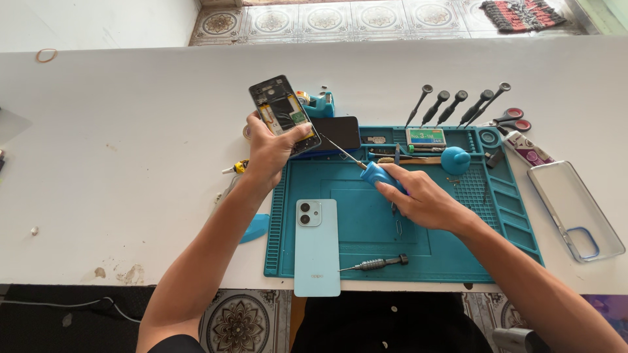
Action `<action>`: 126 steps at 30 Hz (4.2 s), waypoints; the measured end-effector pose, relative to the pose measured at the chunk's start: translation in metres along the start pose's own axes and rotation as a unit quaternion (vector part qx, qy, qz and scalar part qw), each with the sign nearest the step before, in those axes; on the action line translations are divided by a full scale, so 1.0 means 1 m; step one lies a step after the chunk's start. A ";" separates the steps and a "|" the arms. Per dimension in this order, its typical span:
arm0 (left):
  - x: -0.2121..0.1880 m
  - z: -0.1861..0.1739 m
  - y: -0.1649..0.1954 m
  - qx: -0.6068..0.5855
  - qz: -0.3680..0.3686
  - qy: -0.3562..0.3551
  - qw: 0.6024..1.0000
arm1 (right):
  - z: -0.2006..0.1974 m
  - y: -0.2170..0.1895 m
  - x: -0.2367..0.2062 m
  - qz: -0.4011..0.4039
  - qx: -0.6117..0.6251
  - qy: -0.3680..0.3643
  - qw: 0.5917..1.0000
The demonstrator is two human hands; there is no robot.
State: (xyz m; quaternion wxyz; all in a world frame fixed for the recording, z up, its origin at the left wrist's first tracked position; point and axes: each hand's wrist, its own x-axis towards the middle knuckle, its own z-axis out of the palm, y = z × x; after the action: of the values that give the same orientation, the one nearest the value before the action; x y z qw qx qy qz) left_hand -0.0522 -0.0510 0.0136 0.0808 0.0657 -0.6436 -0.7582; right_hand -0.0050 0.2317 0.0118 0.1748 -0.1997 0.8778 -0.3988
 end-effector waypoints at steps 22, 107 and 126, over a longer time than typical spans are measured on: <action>-0.007 0.009 -0.018 -0.044 0.035 0.097 0.994 | 0.019 -0.012 -0.002 -0.055 -0.054 0.039 0.996; -0.018 0.019 -0.024 -0.018 0.074 0.073 0.994 | 0.020 -0.018 -0.005 -0.032 -0.074 0.075 0.994; -0.023 0.019 -0.023 -0.040 0.075 0.060 0.995 | 0.021 -0.019 -0.007 -0.045 -0.081 0.086 0.992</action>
State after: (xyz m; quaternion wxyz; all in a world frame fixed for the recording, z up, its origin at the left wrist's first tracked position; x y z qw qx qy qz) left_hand -0.0348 -0.0237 -0.0064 0.1784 0.0589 -0.6099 -0.7699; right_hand 0.0150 0.2105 0.0139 0.0636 -0.2174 0.9093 -0.3491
